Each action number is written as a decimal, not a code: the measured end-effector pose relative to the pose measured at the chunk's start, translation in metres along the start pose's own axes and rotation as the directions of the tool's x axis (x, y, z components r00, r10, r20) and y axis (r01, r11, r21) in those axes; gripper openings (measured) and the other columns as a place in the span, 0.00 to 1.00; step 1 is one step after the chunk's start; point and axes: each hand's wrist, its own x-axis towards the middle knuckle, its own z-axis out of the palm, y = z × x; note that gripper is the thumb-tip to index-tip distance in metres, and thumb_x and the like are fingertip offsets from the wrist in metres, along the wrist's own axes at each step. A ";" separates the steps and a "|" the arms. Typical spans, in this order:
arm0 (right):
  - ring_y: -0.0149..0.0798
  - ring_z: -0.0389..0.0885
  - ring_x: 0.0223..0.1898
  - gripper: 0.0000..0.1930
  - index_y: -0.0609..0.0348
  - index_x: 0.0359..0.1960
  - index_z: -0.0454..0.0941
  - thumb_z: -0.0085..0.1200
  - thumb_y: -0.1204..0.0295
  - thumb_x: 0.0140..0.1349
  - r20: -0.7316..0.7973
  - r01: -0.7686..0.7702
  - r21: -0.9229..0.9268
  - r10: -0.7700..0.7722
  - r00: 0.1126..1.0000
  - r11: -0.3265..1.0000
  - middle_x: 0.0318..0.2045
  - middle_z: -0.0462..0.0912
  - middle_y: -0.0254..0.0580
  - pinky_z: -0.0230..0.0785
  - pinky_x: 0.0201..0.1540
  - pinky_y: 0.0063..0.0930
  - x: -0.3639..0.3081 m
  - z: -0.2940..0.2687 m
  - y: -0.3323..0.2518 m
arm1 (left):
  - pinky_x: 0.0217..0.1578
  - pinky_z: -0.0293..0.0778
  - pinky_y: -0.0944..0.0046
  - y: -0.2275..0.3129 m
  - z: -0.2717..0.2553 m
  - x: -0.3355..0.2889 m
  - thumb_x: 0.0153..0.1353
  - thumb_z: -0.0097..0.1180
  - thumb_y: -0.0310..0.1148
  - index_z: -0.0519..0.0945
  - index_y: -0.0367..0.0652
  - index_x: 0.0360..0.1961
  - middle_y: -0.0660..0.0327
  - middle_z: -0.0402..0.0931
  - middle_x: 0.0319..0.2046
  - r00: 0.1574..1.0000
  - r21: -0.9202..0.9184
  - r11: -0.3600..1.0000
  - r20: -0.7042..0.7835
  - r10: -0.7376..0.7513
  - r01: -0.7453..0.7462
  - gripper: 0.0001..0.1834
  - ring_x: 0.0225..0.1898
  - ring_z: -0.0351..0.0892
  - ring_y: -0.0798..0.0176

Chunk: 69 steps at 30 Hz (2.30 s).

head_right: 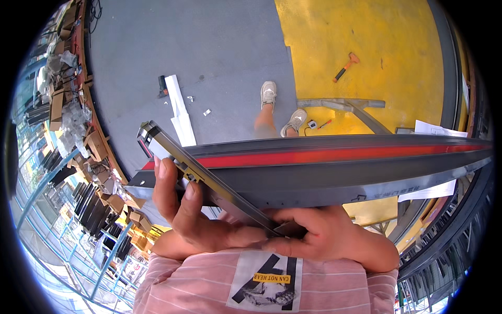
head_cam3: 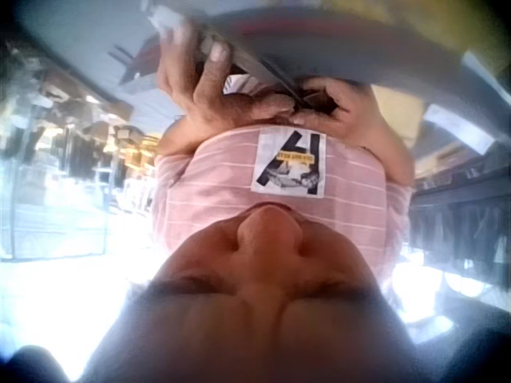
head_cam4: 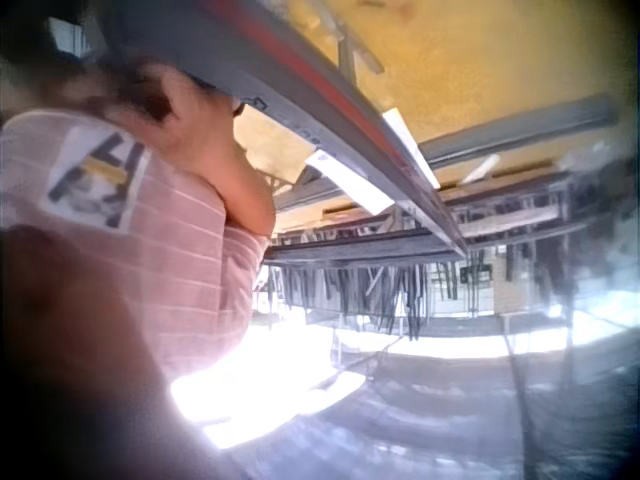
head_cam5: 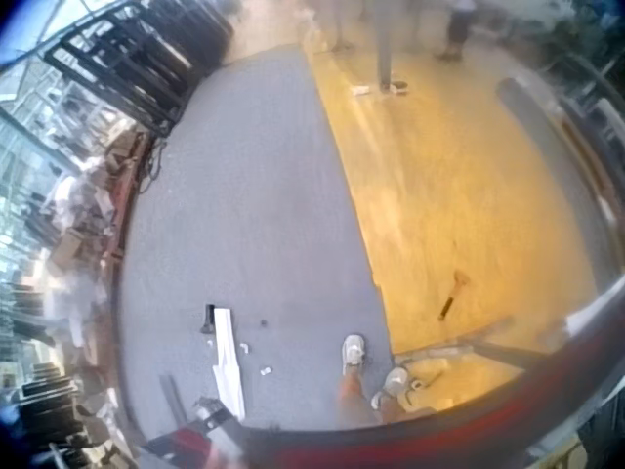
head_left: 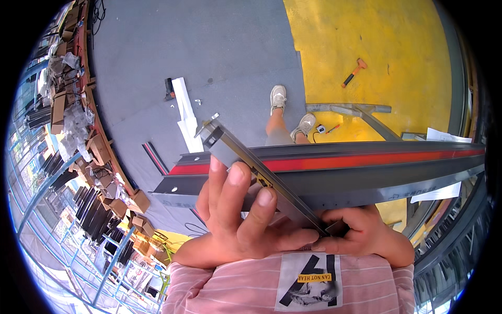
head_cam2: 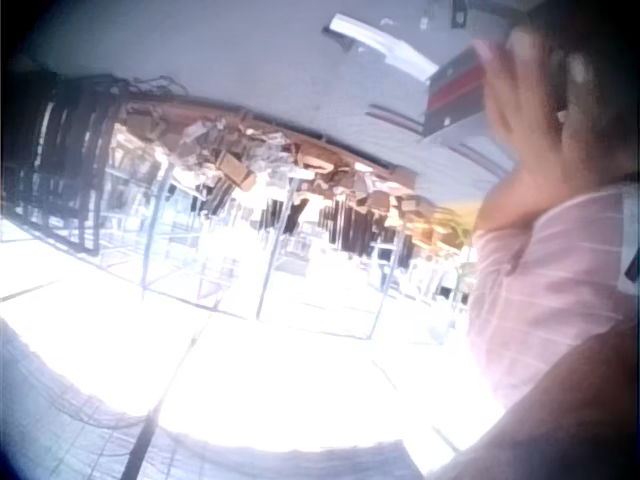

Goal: The person measures metal window frame components on a fabrication floor using a square and a small metal piece, marking points on the frame with a writing tool.

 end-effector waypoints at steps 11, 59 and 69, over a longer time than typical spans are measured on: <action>0.33 0.87 0.32 0.23 0.63 0.47 0.80 0.73 0.66 0.52 0.092 -0.070 0.101 0.061 0.994 0.992 0.34 0.83 0.41 0.77 0.31 0.23 0.006 -0.001 0.002 | 0.61 0.70 0.44 -0.014 -0.013 -0.021 0.62 0.41 0.72 0.56 0.49 0.71 0.53 0.47 0.66 0.954 0.096 0.983 0.272 0.124 -0.155 0.47 0.68 0.50 0.35; 0.27 0.76 0.17 0.23 0.74 0.33 0.77 0.74 0.64 0.49 -0.273 0.055 -0.089 -0.077 0.959 0.994 0.18 0.80 0.40 0.63 0.18 0.19 -0.021 -0.036 -0.028 | 0.37 0.68 0.62 -0.023 -0.031 0.035 0.54 0.61 0.39 0.84 0.56 0.48 0.61 0.76 0.38 0.877 -0.100 0.955 0.380 0.295 -0.278 0.17 0.38 0.75 0.60; 0.30 0.78 0.17 0.21 0.72 0.35 0.77 0.73 0.67 0.49 -0.151 0.100 -0.118 -0.117 0.982 0.988 0.20 0.82 0.43 0.66 0.19 0.22 -0.022 -0.041 -0.023 | 0.40 0.73 0.57 -0.025 -0.041 0.034 0.52 0.64 0.37 0.83 0.42 0.43 0.57 0.77 0.40 0.903 -0.116 0.981 0.386 0.188 -0.155 0.17 0.43 0.76 0.52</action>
